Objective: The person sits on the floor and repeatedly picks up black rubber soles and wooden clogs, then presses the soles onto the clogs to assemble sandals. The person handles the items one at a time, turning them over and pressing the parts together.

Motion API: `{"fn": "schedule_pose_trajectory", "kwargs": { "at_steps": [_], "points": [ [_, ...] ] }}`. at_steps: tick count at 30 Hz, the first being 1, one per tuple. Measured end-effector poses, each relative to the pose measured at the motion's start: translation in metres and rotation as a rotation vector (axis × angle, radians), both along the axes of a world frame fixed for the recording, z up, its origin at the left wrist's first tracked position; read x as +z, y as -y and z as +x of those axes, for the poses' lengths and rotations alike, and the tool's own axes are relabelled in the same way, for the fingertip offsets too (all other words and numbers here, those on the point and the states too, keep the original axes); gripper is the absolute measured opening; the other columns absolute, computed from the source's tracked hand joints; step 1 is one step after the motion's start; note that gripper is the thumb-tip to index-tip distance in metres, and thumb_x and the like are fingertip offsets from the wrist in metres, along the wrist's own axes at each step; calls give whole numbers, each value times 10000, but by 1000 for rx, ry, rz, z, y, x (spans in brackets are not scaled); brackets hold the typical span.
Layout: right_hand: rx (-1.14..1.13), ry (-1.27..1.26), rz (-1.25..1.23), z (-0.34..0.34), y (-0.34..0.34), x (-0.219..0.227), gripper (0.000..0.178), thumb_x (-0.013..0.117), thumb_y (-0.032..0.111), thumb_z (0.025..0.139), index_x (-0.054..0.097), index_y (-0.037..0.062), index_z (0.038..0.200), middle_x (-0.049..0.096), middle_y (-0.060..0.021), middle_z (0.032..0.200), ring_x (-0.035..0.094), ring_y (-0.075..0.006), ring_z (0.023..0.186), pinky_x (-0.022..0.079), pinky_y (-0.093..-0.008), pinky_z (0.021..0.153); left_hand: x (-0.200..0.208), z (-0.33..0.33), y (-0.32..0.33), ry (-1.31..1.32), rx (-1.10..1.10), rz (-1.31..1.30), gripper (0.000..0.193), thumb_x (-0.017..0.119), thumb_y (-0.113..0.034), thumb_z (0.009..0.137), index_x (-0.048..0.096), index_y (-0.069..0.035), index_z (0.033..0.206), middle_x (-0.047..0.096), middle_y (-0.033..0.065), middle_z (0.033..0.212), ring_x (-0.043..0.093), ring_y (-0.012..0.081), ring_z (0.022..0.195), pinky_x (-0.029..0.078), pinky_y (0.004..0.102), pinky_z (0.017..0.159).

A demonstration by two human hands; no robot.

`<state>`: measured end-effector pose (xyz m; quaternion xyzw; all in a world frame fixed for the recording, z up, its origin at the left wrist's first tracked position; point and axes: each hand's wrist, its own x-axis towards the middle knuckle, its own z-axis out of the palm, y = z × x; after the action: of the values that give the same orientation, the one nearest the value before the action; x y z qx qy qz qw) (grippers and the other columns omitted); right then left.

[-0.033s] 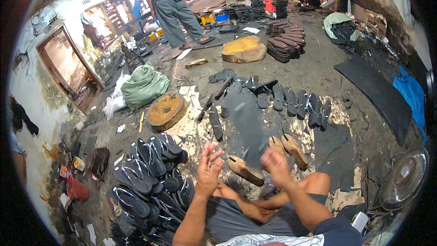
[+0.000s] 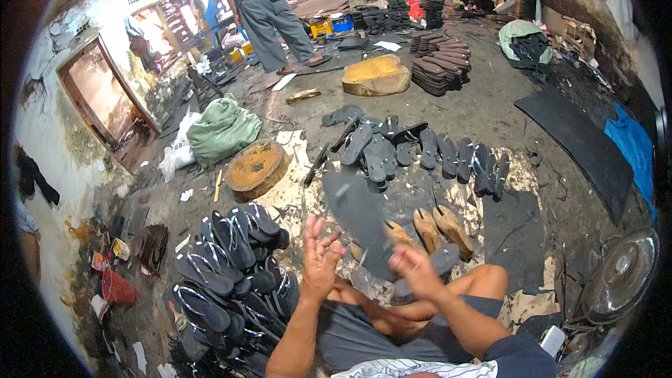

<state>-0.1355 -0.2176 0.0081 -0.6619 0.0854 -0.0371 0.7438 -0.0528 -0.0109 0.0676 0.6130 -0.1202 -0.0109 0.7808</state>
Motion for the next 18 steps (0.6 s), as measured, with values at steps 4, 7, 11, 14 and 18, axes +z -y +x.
{"fn": "schedule_pose_trajectory", "kwargs": {
  "at_steps": [4, 7, 11, 14, 18],
  "points": [
    [464, -114, -15, -47, -39, -31, 497, 676, 333, 964, 571, -32, 1284, 617, -63, 1183, 565, -155, 1086, 470, -325, 947, -13, -13, -21, 338, 238, 610, 476, 635, -130, 957, 513, -61, 1413, 609, 139, 1283, 560, 245, 1199, 455, 377, 1004],
    [578, -85, 13, -47, -19, -43, 515, 674, 364, 963, 563, 5, 1315, 618, -72, 1208, 560, -145, 1076, 473, -324, 935, -21, -51, -33, 246, 60, 798, 411, 687, -165, 925, 607, -75, 1317, 627, 107, 1295, 556, 244, 1235, 390, 376, 1086],
    [451, 24, -34, -28, -20, -1, 519, 713, 362, 935, 584, 8, 1292, 659, -48, 1132, 579, -122, 1020, 503, -305, 880, -48, -106, -21, 130, -186, 499, 361, 786, -124, 842, 694, -74, 1188, 692, 85, 1176, 637, 213, 1112, 474, 348, 997],
    [481, -25, 5, -38, -18, 4, 455, 739, 289, 923, 615, -4, 1248, 672, -25, 1070, 590, -115, 956, 508, -296, 850, -45, -113, -27, 124, -238, 624, 277, 771, -120, 861, 698, -54, 1119, 702, 74, 1120, 641, 198, 1079, 481, 334, 970],
    [452, -36, 156, -53, -26, -32, 430, 721, 210, 931, 594, -35, 1261, 664, -34, 1058, 578, -107, 951, 504, -283, 803, -61, -124, -33, -56, -169, 379, 180, 735, -129, 911, 680, -53, 1064, 692, 33, 979, 630, 119, 932, 495, 256, 815]
  ]
}}
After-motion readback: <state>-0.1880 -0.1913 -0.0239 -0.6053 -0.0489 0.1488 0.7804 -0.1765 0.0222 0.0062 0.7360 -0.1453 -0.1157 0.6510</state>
